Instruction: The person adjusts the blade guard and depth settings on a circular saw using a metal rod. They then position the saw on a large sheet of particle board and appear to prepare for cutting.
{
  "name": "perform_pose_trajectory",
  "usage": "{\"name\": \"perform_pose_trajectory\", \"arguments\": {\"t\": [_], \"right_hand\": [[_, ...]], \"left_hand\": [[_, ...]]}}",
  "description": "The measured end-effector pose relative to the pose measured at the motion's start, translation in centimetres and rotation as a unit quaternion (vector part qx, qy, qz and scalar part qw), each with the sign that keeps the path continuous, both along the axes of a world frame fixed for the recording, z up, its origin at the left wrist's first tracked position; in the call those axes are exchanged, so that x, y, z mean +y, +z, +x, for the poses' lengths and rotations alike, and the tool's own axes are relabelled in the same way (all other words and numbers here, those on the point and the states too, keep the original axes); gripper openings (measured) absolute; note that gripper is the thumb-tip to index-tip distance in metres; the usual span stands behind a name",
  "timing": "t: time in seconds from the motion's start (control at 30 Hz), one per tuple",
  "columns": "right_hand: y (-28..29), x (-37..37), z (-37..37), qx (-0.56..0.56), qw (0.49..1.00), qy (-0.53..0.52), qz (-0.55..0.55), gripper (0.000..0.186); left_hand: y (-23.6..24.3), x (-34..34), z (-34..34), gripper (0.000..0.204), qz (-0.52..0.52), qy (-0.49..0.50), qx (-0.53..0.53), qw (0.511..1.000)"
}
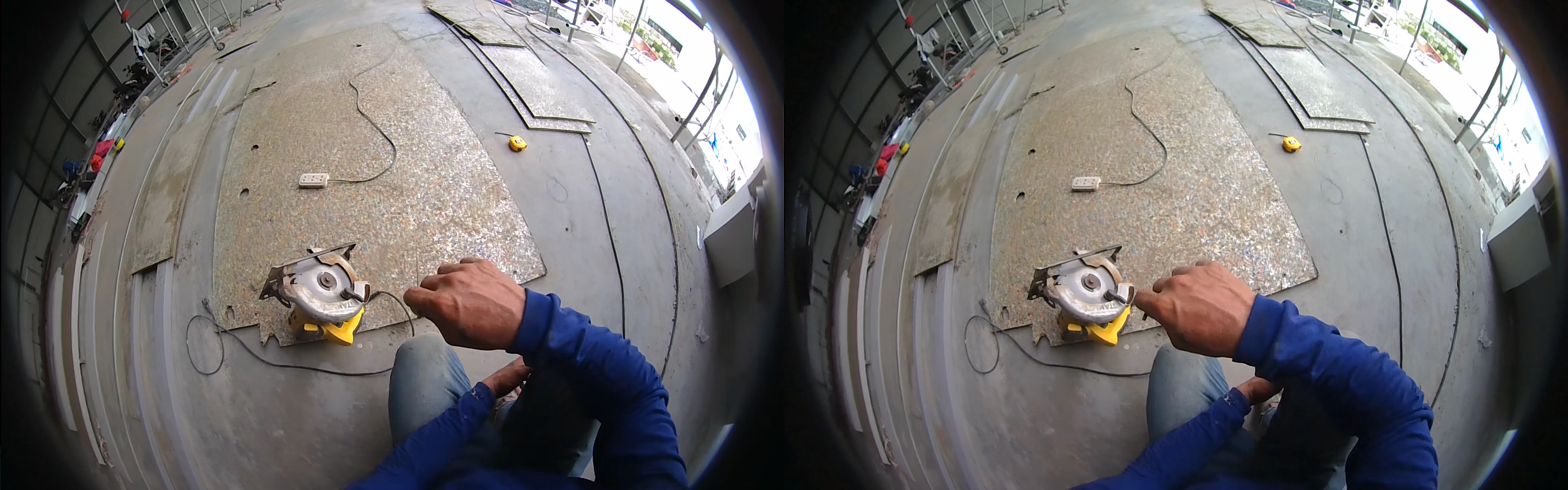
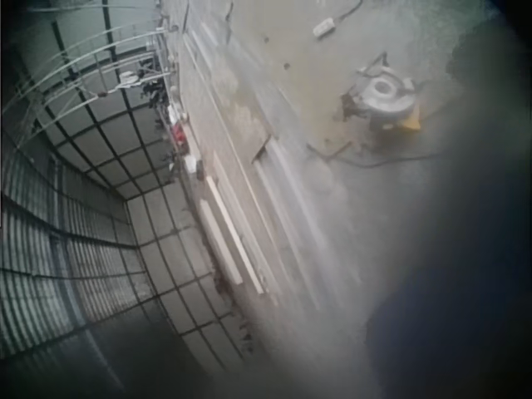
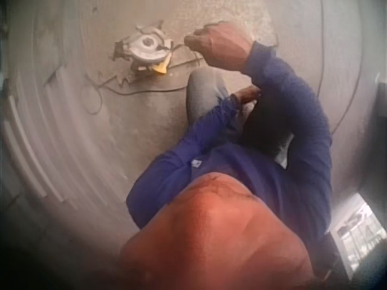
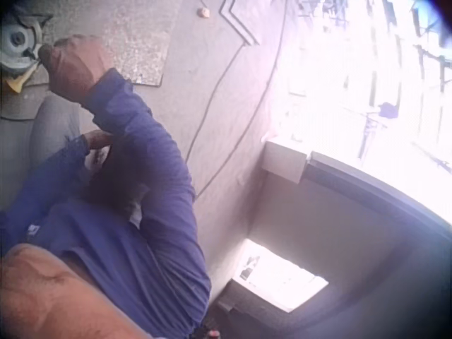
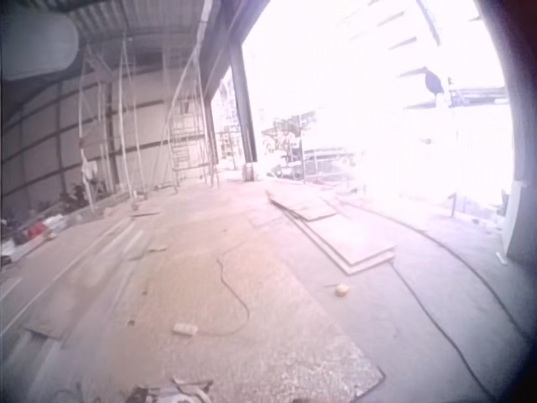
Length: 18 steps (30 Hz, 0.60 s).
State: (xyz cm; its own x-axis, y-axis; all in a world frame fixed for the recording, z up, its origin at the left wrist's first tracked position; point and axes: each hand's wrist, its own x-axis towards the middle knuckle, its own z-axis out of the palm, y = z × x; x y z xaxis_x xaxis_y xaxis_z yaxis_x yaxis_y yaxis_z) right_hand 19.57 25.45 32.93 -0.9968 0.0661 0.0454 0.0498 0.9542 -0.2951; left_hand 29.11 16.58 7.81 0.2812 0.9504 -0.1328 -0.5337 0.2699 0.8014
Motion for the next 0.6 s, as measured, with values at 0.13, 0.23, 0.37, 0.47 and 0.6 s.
{"name": "perform_pose_trajectory", "arguments": {"t": [0.13, 0.23, 0.37, 0.47, 0.6], "right_hand": [[3.6, -3.7, 2.7, -0.084, 0.996, 0.011, -0.02, 0.012], [2.8, -4.4, 2.6, -0.068, 0.998, 0.007, -0.015, 0.011], [-0.3, -5.3, 0.3, -0.13, 0.99, 0.044, -0.008, 0.013], [-4.1, -5.5, -0.4, -0.019, 0.997, 0.059, -0.049, 0.017], [-5.2, -8.2, -3.0, 0.051, 0.99, 0.124, -0.046, 0.016]], "left_hand": [[3.4, 2.2, -1.2, 0.057, 0.089, -0.047, -0.02, 0.995], [5.6, 2.6, -4.0, 0.067, 0.132, -0.064, 0.006, 0.989], [2.4, 3.9, -4.7, 0.082, 0.131, -0.065, 0.037, 0.989], [-1.7, 4.5, -5.1, 0.056, 0.085, -0.146, 0.134, 0.976], [-2.8, 1.9, -10.6, 0.043, -0.012, -0.049, 0.228, 0.972]]}}
